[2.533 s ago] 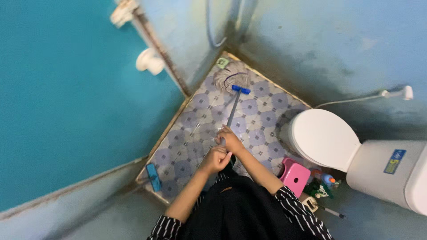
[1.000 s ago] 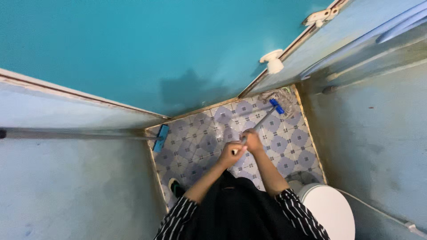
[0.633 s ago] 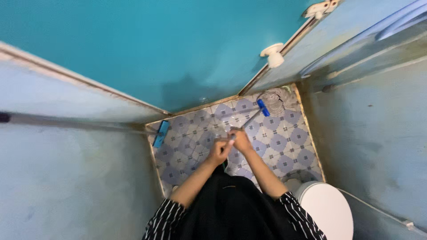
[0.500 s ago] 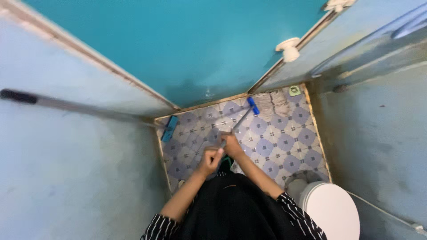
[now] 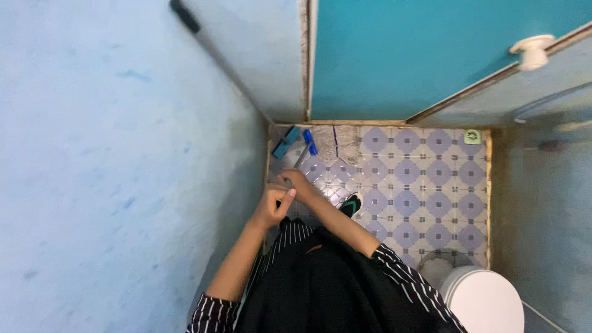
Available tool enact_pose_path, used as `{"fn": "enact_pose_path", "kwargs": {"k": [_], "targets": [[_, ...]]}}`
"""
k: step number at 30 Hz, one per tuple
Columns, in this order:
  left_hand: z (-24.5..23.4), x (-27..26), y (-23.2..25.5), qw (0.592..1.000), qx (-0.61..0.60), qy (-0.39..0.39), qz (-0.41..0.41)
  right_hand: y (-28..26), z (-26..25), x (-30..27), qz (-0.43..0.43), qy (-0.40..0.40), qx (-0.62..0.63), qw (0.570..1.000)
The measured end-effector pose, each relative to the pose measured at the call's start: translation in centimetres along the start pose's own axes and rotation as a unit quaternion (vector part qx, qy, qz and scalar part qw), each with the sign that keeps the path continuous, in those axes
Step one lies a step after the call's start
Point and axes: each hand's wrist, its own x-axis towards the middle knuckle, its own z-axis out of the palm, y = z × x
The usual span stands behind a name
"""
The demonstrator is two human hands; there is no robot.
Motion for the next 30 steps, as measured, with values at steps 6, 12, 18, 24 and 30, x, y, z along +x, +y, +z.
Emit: {"fn": "enact_pose_path", "kwargs": {"k": [6,12,18,24,30], "targets": [[-3.2,-2.3,-0.1,0.999,-0.037,-0.013,0.033,-3.2,1.8,0.8,0.155,-0.084,-0.127,0.976],[-1.9,-1.1,-2.0,0.995,-0.094,-0.009,-0.002,-2.3,0.1,0.0,0.211,-0.055,-0.174,0.96],[4.3,3.6,-4.5,0.982,-0.188,-0.011,0.014,0.4,-7.1,-2.5,0.227,0.015,-0.176,0.958],[15.8,8.5,-12.1,0.983,-0.14,-0.011,-0.12,9.0,-16.6,-8.1,0.259,0.053,-0.237,0.935],[32.8,14.6,-19.6,0.974,-0.145,-0.063,-0.165,15.9,-28.8,-15.1,0.409,0.065,-0.325,0.85]]}}
